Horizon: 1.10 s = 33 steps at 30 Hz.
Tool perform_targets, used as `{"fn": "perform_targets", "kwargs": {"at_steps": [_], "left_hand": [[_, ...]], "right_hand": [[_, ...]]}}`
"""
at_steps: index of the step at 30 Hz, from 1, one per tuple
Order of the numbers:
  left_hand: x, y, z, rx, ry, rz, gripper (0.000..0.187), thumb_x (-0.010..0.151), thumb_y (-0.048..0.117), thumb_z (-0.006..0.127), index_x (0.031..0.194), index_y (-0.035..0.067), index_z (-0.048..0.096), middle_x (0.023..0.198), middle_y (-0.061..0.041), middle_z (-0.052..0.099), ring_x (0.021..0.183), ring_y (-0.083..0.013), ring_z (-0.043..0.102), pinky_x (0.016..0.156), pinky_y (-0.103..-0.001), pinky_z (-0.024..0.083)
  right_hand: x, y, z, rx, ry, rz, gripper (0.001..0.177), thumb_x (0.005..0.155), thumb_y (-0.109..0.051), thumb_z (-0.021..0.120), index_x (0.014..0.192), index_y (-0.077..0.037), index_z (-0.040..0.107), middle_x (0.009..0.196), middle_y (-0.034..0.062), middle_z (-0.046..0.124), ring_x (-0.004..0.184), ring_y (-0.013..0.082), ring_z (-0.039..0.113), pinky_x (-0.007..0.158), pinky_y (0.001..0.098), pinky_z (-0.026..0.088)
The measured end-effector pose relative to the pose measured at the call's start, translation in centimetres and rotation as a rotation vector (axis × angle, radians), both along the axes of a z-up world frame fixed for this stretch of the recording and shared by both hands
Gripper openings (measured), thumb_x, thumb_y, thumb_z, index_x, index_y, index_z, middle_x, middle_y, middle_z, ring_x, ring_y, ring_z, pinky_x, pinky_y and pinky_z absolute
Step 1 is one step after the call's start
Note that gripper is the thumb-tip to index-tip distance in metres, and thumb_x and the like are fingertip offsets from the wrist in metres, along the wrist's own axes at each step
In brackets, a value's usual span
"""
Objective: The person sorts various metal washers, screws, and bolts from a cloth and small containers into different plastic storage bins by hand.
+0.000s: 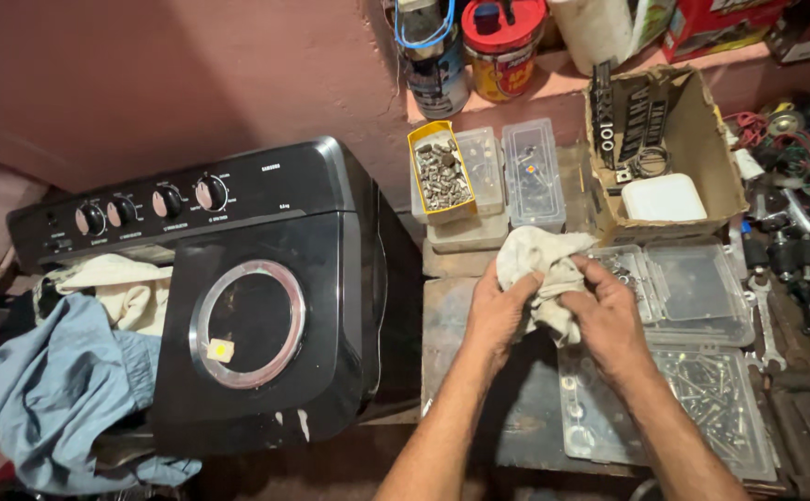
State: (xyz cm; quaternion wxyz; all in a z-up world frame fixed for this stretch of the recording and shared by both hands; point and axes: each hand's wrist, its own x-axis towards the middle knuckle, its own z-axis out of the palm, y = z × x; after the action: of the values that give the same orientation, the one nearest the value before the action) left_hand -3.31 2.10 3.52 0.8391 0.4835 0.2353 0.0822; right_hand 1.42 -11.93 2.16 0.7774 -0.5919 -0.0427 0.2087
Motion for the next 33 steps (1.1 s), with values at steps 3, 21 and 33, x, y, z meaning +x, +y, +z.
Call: {"fn": "perform_targets", "kwargs": {"at_steps": [3,21,33], "left_hand": [[-0.1,0.4,-0.5,0.096,0.031,0.04,0.039,0.085,0.001,0.076,0.118,-0.002,0.057,0.098,-0.008,0.072,0.083,-0.0161,0.067,0.07,-0.032,0.055],[2.6,-2.7,-8.8,0.582,0.251,-0.24,0.034,0.086,0.027,0.081,0.105,0.003,0.068,0.089,-0.008,0.074,0.077,-0.0157,0.069,0.07,-0.032,0.056],[5.8,-4.3,-10.4,0.772,0.344,-0.176,0.058,0.074,0.022,0.083,0.127,0.009,0.06,0.095,-0.011,0.075,0.09,-0.0276,0.073,0.084,-0.039,0.057]], "right_hand": [[-1.4,-0.4,1.7,-0.003,0.058,0.014,0.044,0.09,-0.005,0.068,0.133,-0.001,0.065,0.101,0.0056,0.069,0.08,0.0106,0.06,0.067,0.0257,0.048],[2.7,-12.4,-4.4,-0.708,-0.296,-0.575,0.036,0.093,-0.016,0.077,0.125,0.0,0.07,0.114,0.0173,0.073,0.099,0.0244,0.07,0.085,0.0344,0.054],[11.2,-17.8,-9.0,-1.675,-0.345,-0.129,0.061,0.081,-0.053,0.081,0.13,-0.016,0.076,0.12,0.0282,0.07,0.108,0.0454,0.067,0.084,0.0546,0.054]]}}
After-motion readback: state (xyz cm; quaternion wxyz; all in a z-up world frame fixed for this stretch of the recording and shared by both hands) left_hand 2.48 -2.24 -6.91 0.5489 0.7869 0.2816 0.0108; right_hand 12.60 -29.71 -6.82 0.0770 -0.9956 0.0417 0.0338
